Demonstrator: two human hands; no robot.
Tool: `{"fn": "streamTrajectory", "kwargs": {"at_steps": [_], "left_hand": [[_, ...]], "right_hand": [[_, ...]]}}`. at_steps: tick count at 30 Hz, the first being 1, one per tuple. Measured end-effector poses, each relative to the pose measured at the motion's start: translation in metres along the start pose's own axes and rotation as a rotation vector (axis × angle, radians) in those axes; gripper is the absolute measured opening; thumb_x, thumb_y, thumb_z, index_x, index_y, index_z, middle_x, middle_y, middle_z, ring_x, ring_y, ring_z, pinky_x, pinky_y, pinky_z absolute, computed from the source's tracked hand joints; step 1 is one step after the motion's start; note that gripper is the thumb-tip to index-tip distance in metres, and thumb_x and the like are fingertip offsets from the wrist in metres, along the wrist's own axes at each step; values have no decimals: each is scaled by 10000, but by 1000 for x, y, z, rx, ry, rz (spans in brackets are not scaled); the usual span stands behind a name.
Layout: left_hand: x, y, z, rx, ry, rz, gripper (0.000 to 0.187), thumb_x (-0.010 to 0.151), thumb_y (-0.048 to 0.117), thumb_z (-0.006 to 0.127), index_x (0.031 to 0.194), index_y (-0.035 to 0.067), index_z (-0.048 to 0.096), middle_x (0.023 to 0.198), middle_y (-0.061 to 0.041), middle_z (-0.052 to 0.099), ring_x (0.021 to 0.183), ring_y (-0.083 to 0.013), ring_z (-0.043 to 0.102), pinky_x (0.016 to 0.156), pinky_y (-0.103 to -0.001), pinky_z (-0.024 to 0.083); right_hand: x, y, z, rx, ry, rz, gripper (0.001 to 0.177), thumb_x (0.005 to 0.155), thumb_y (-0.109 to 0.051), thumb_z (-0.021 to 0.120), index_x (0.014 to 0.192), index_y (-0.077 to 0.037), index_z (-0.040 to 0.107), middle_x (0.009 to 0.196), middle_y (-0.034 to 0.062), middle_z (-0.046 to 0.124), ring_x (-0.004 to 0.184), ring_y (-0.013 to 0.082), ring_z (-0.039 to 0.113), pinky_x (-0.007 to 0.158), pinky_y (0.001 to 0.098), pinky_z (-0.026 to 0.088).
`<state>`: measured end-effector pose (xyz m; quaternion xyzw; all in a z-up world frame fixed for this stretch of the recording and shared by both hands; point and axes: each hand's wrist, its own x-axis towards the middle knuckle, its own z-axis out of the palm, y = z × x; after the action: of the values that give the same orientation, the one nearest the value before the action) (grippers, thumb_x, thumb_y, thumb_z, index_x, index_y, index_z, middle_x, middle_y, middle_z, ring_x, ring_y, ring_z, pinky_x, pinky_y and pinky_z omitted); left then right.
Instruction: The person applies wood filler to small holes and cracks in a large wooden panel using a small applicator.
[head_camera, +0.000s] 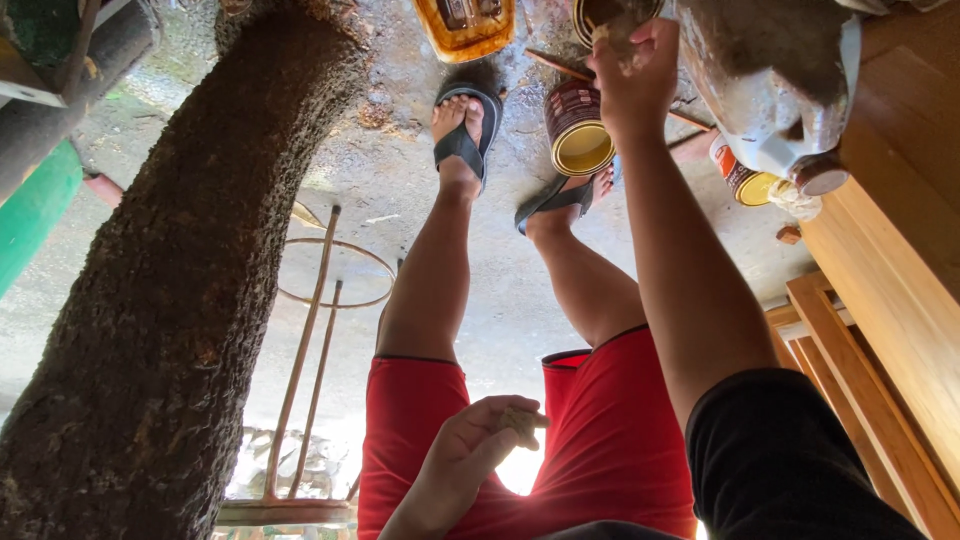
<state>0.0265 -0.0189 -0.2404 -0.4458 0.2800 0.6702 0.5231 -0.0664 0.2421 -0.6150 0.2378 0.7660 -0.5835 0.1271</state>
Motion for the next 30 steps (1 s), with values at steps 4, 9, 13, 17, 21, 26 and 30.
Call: {"fn": "streamTrajectory", "kwargs": {"at_steps": [4, 9, 13, 17, 21, 26, 30], "left_hand": [[3, -3, 5, 26, 10, -18, 341, 972, 25, 528, 1300, -50, 583, 1170, -134, 716, 956, -151, 657, 931, -309, 561], [2, -7, 15, 12, -7, 10, 329, 971, 17, 538, 1285, -55, 605, 1137, -126, 711, 953, -150, 642, 917, -308, 559], [2, -13, 18, 10, -28, 7, 331, 986, 33, 531, 1304, -46, 581, 1157, -131, 694, 974, -153, 639, 942, -314, 558], [3, -15, 22, 11, -26, 39, 335, 972, 7, 527, 1294, -61, 589, 1142, -135, 698, 957, -157, 629, 920, -313, 552], [4, -16, 24, 36, -21, 29, 329, 978, 23, 526, 1292, -52, 590, 1142, -131, 695, 963, -161, 628, 925, -321, 553], [6, -20, 26, 77, 1, 11, 335, 968, 12, 519, 1291, -42, 588, 1128, -125, 700, 956, -164, 646, 923, -324, 570], [5, -17, 29, 118, 11, -17, 344, 978, 43, 518, 1309, -31, 576, 1168, -125, 701, 962, -156, 644, 933, -322, 559]], "right_hand": [[-8, -31, -4, 207, 15, 317, 436, 957, -100, 656, 1287, -167, 379, 1137, 123, 692, 852, 243, 820, 625, 283, 676], [-5, -49, -14, 427, -27, 730, 116, 895, -143, 634, 1004, -171, 605, 922, -28, 577, 740, 79, 465, 573, 208, 343], [14, -41, -13, 129, 51, 696, 122, 967, -211, 552, 1074, -151, 553, 1013, 21, 754, 661, 71, 581, 442, 193, 438], [35, 10, -16, -224, -42, 120, 227, 1028, -235, 537, 1091, -86, 696, 863, 75, 741, 669, 153, 674, 524, 296, 495], [36, 26, -19, -440, -89, -227, 309, 1095, -305, 644, 961, -34, 710, 812, 111, 774, 625, 204, 727, 542, 342, 538], [35, 32, -15, -542, -79, -249, 243, 1085, -233, 616, 957, -32, 664, 732, 112, 703, 544, 217, 639, 482, 361, 484], [35, 34, -16, -654, -64, -272, 182, 1075, -161, 588, 954, -29, 618, 651, 112, 632, 462, 229, 550, 422, 381, 430]]}}
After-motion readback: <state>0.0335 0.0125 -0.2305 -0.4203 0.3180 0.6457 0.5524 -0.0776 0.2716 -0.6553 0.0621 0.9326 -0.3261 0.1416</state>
